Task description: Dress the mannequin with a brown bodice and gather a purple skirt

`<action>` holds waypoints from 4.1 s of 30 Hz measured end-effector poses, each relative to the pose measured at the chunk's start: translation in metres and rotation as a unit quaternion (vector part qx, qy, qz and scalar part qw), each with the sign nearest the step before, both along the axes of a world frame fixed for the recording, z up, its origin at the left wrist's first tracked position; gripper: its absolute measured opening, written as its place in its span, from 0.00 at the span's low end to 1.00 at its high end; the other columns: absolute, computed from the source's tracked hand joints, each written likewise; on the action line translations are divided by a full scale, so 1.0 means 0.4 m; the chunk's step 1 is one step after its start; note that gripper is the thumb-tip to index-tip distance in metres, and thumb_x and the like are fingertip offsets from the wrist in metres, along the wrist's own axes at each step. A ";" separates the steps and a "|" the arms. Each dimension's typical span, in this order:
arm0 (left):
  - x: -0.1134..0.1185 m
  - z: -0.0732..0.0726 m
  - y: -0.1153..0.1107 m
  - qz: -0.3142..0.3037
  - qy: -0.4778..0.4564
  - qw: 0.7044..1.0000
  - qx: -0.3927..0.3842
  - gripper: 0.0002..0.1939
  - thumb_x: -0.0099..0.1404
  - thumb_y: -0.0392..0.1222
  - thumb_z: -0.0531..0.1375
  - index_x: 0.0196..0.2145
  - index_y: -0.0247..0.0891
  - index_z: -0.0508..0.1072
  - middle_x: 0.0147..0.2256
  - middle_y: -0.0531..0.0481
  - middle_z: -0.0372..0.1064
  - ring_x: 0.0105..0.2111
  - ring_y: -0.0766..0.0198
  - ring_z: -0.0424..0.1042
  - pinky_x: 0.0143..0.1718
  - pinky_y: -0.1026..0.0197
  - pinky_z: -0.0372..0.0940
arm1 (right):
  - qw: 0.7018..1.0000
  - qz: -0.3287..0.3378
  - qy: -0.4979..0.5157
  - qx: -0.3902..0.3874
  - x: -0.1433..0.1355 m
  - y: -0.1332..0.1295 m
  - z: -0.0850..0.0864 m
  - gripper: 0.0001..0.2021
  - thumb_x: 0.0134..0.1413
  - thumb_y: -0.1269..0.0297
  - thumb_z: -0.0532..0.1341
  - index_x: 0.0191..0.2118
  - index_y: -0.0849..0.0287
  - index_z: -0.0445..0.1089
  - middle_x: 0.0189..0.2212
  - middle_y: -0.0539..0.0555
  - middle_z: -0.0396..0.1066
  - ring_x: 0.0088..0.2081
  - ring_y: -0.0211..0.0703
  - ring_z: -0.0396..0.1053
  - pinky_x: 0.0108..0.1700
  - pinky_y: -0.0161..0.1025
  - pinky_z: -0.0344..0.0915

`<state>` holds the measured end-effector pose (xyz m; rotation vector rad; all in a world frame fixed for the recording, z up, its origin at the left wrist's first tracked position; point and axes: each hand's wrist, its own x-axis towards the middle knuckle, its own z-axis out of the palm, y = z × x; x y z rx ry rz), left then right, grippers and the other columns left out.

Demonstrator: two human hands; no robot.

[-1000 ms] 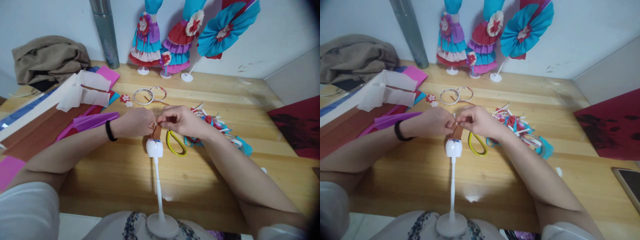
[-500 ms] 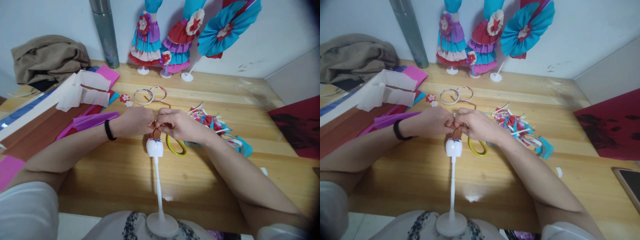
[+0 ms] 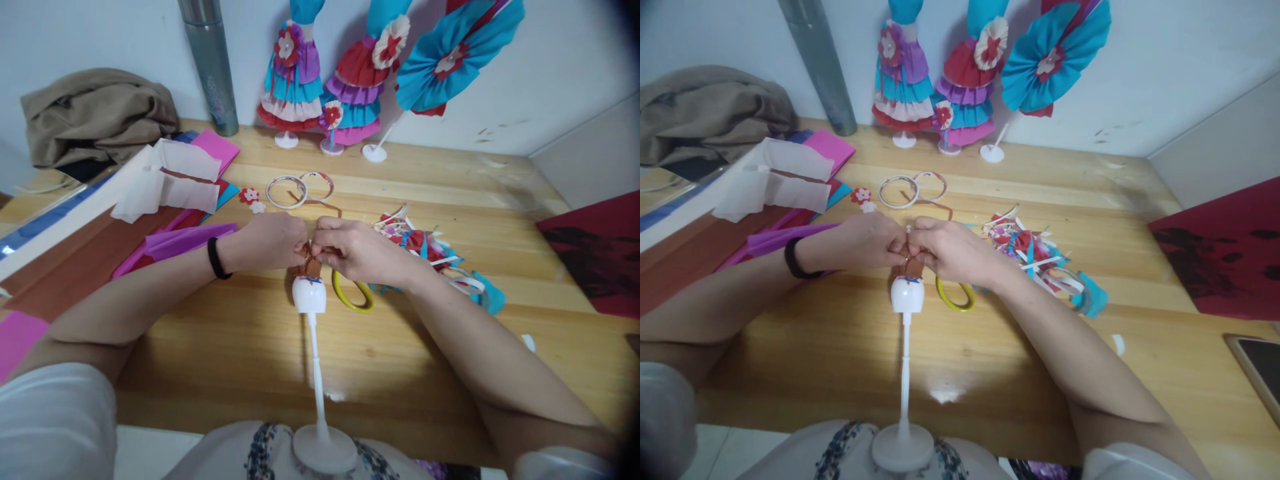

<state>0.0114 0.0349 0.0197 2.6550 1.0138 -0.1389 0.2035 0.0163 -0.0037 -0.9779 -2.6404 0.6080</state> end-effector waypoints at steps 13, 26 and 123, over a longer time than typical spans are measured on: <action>-0.008 -0.010 0.001 0.001 -0.039 0.999 0.011 0.18 0.68 0.45 0.54 0.25 0.35 0.74 0.22 0.49 0.68 0.24 0.64 0.64 0.26 0.61 0.47 | 1.000 0.008 -0.009 0.017 -0.006 -0.006 0.000 0.08 0.64 0.70 0.52 0.34 0.60 0.67 0.33 0.54 0.65 0.32 0.40 0.63 0.33 0.36 0.56; -0.004 0.025 0.008 -0.009 -0.005 1.000 -0.024 0.13 0.64 0.38 0.58 0.22 0.34 0.73 0.18 0.54 0.63 0.20 0.69 0.57 0.26 0.63 0.47 | 0.999 0.003 -0.026 0.032 -0.001 -0.007 0.003 0.07 0.59 0.74 0.56 0.37 0.62 0.71 0.36 0.57 0.68 0.32 0.42 0.67 0.32 0.37 0.59; -0.073 0.059 0.085 0.039 -0.035 0.997 -0.050 0.09 0.60 0.35 0.61 0.22 0.32 0.71 0.22 0.56 0.62 0.26 0.70 0.59 0.30 0.68 0.49 | 0.988 -0.086 -0.045 -0.123 0.012 -0.013 0.054 0.15 0.58 0.62 0.60 0.21 0.59 0.66 0.17 0.46 0.59 0.21 0.34 0.54 0.27 0.35 0.50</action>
